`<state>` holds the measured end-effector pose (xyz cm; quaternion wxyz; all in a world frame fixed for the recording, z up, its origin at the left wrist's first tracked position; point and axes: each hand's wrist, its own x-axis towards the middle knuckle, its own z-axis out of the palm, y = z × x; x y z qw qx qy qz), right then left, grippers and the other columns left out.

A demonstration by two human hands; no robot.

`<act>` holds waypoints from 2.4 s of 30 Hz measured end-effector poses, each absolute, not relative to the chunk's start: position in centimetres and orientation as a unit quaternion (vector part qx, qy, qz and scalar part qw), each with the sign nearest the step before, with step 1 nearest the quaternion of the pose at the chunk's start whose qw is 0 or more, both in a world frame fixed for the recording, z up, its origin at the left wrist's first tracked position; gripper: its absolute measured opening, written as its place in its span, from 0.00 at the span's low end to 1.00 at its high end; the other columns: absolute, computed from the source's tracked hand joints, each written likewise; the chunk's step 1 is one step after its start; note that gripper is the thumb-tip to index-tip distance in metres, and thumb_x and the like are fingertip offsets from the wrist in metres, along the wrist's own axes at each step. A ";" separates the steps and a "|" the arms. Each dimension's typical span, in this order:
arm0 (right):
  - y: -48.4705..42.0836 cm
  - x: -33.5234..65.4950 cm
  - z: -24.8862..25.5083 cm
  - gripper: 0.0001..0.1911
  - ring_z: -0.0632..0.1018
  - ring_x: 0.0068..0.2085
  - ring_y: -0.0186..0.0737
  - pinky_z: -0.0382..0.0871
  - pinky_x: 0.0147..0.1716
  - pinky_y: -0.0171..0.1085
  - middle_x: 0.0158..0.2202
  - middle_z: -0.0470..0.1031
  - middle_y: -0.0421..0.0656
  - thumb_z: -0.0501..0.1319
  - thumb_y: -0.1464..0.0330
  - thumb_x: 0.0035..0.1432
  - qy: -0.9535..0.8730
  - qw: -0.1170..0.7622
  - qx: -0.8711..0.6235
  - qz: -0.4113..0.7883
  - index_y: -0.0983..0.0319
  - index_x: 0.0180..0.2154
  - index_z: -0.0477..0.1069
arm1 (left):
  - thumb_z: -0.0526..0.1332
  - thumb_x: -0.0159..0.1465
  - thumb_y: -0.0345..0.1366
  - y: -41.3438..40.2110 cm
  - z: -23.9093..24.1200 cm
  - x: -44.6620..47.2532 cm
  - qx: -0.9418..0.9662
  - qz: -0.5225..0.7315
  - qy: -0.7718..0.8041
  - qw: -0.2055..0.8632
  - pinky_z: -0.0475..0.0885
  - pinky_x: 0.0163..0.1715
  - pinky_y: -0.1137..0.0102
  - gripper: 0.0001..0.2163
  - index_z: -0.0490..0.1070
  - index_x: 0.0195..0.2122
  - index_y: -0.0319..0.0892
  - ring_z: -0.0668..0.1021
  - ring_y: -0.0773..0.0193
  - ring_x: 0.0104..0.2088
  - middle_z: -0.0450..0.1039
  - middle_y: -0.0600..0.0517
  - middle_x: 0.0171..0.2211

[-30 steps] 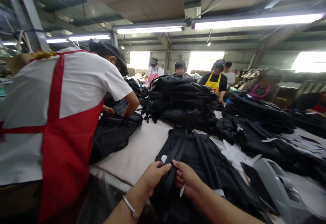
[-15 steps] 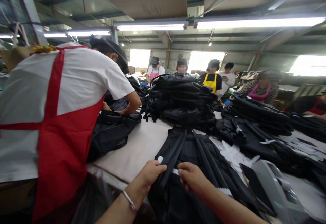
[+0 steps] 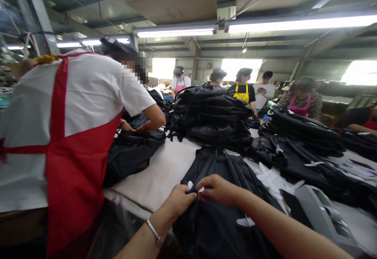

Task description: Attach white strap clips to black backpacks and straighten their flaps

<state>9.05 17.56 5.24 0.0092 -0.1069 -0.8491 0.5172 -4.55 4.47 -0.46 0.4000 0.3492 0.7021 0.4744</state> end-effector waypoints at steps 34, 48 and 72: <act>18.7 6.2 1.0 0.12 0.66 0.25 0.32 0.57 0.24 0.32 0.21 0.67 0.38 0.57 0.68 0.56 -0.841 0.102 -0.205 0.491 0.66 0.28 0.77 | 0.63 0.54 0.40 6.2 -2.2 -4.7 0.333 0.500 0.641 0.479 0.62 0.23 0.72 0.11 0.77 0.30 0.36 0.71 0.65 0.22 0.73 0.51 0.23; 19.9 5.8 2.0 0.20 0.60 0.15 0.26 0.45 0.14 0.30 0.16 0.66 0.34 0.64 0.71 0.45 -0.723 -0.046 -0.314 0.613 0.62 0.43 0.77 | 0.65 0.55 0.45 6.4 -2.1 -4.6 0.376 0.472 0.653 0.457 0.57 0.19 0.73 0.14 0.77 0.32 0.37 0.65 0.70 0.20 0.69 0.54 0.22; 18.6 5.3 1.3 0.10 0.67 0.21 0.28 0.60 0.22 0.29 0.19 0.68 0.34 0.62 0.78 0.42 -0.799 0.071 -0.281 0.527 0.65 0.32 0.76 | 0.60 0.56 0.42 5.7 -1.2 -4.0 0.400 0.444 0.686 0.414 0.54 0.19 0.72 0.12 0.75 0.27 0.36 0.61 0.70 0.19 0.63 0.56 0.18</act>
